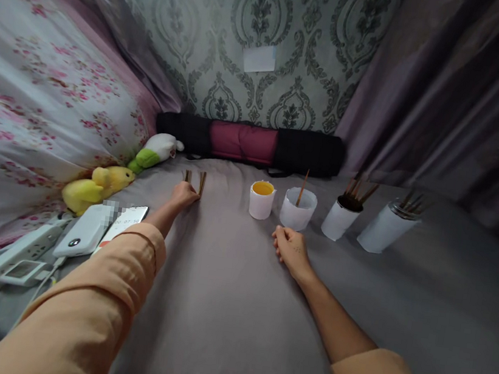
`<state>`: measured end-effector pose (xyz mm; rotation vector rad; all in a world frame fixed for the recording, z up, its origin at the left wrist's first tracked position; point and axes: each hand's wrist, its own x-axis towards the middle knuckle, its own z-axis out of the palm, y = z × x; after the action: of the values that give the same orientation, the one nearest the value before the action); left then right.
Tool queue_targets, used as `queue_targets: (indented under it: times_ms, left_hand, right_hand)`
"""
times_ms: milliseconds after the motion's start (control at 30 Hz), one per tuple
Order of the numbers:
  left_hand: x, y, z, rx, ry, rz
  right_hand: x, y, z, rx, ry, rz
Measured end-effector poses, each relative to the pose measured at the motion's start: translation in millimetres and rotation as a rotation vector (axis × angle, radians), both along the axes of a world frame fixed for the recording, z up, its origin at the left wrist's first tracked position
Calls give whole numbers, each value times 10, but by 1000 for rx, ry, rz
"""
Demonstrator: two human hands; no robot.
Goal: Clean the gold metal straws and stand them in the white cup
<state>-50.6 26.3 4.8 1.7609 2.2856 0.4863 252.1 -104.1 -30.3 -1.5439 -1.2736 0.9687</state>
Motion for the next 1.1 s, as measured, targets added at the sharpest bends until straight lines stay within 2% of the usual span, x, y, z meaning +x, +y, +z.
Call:
queue_targets:
  times_ms: [333, 1100]
  left_hand:
    - [-11, -3, 20, -35, 26, -25]
    - [-46, 29, -38, 15, 29, -43]
  right_hand:
    - [10, 7, -33, 15, -4, 11]
    - [15, 12, -40, 2, -31, 10]
